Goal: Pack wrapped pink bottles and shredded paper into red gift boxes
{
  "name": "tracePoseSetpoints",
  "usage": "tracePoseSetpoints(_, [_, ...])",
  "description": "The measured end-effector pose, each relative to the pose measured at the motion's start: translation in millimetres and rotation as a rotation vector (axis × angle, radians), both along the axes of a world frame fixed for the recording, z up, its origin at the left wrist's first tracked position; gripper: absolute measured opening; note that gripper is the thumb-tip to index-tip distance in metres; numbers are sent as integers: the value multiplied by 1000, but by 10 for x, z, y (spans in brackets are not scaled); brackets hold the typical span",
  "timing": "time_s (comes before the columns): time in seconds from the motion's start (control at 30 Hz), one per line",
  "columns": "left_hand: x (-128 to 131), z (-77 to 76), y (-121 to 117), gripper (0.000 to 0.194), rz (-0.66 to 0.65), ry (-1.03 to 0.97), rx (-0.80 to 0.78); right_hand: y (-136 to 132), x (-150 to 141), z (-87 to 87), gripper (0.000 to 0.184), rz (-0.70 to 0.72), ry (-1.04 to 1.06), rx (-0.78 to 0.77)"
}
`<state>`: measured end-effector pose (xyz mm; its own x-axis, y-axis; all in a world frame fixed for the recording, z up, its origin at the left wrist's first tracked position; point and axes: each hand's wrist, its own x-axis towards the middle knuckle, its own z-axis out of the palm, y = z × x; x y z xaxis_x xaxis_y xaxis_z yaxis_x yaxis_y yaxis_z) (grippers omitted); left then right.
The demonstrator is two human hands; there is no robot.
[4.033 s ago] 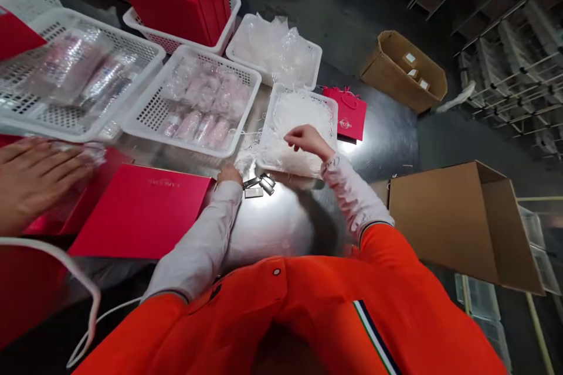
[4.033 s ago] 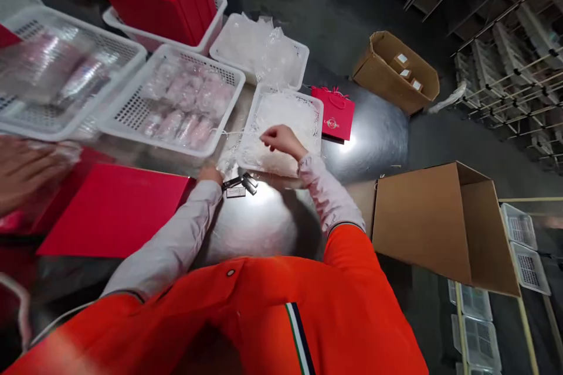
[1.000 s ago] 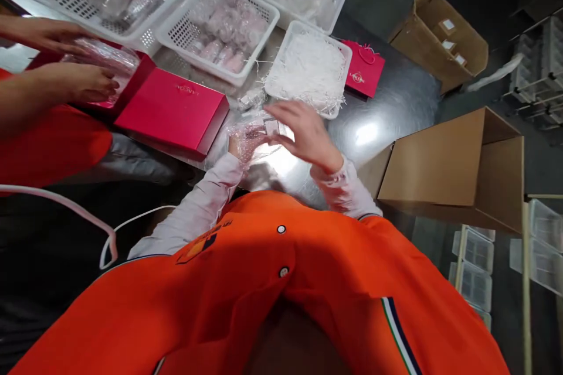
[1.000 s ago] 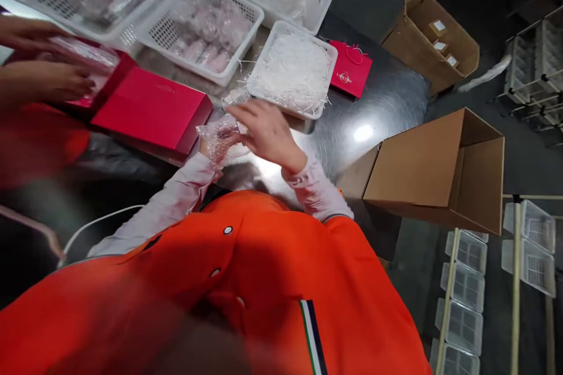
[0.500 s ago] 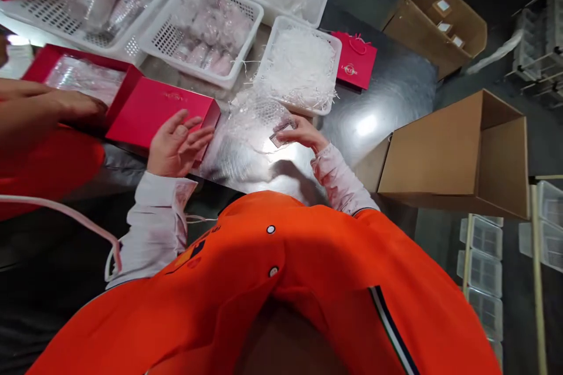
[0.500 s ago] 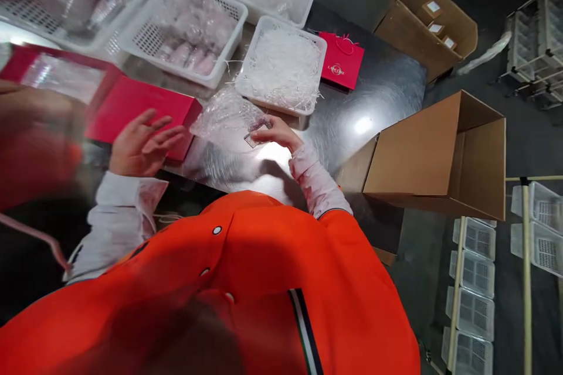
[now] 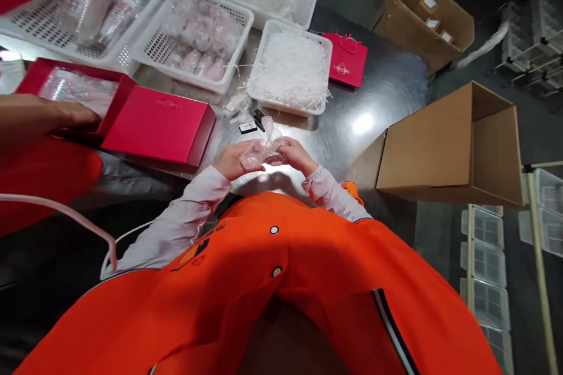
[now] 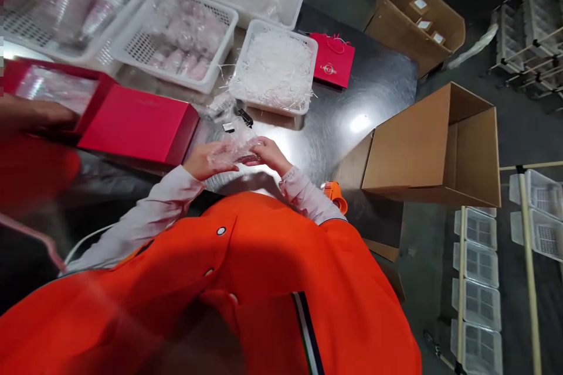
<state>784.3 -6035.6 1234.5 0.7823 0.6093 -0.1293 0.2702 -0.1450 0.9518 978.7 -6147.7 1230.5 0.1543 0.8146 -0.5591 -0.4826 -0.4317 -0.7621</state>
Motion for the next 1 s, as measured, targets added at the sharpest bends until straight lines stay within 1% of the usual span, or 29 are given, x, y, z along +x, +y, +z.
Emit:
tracePoseSetpoints(0.07, [2, -17, 0, 35, -32, 14, 63, -14, 13, -22, 22, 96, 86, -30])
tracePoseSetpoints(0.1, [6, -34, -5, 31, -34, 19, 84, -28, 28, -32, 23, 151, 102, -11])
tracePoseSetpoints(0.13, [7, -53, -10, 32, -16, 21, 80, -46, 44, -43, 28, 192, 85, 31])
tracePoseSetpoints(0.17, [4, -73, -16, 36, 22, 19, 41, -66, 58, -58, 36, 212, 36, 89])
tracePoseSetpoints(0.2, [-4, -91, -19, 43, 72, 16, -30, -82, 64, -76, 47, 212, -32, 153])
tracePoseSetpoints(0.27, [-28, -122, -11, 61, 136, 31, -246, -98, 47, -129, 64, 187, -152, 262])
tracePoseSetpoints(0.33, [-53, -147, 25, 76, 115, 77, -465, -82, -10, -201, 70, 160, -176, 306])
tracePoseSetpoints(0.37, [-63, -160, 54, 79, 88, 103, -530, -61, -47, -241, 70, 137, -166, 308])
tracePoseSetpoints(0.4, [-69, -173, 87, 77, 63, 123, -548, -34, -87, -282, 70, 113, -151, 298])
tracePoseSetpoints(0.43, [-73, -186, 120, 70, 45, 135, -505, -1, -129, -321, 69, 86, -141, 276])
tracePoseSetpoints(0.47, [-75, -201, 150, 60, 30, 139, -403, 37, -173, -357, 66, 55, -138, 241])
tracePoseSetpoints(0.53, [-74, -233, 184, 44, -16, 152, -65, 131, -264, -416, 52, 22, -145, 154])
tracePoseSetpoints(0.6, [-73, -275, 182, 43, -82, 207, 284, 257, -359, -454, 31, 16, -139, 61])
tracePoseSetpoints(0.63, [-74, -303, 177, 46, -111, 248, 402, 333, -401, -464, 23, 13, -127, 8])
tracePoseSetpoints(0.67, [-76, -338, 178, 48, -130, 289, 473, 418, -434, -469, 19, 11, -110, -45])
tracePoseSetpoints(0.7, [-79, -382, 192, 49, -127, 324, 497, 510, -456, -470, 19, 15, -97, -102])
tracePoseSetpoints(0.73, [-81, -434, 225, 47, -86, 350, 475, 609, -462, -467, 22, 29, -87, -158])
tracePoseSetpoints(0.8, [-80, -562, 364, 44, 79, 388, 354, 814, -427, -464, 34, 100, -63, -237])
tracePoseSetpoints(0.83, [-70, -634, 467, 45, 183, 412, 284, 917, -392, -467, 37, 136, -68, -252])
tracePoseSetpoints(0.87, [-50, -710, 587, 47, 284, 444, 222, 1016, -352, -475, 37, 163, -109, -242])
tracePoseSetpoints(0.9, [-18, -785, 715, 48, 365, 480, 177, 1110, -310, -487, 33, 181, -193, -216])
tracePoseSetpoints(0.93, [28, -857, 843, 48, 418, 515, 152, 1198, -272, -501, 26, 202, -317, -178])
tracePoseSetpoints(1.0, [147, -980, 1065, 42, 475, 560, 128, 1354, -201, -514, 10, 283, -639, -93])
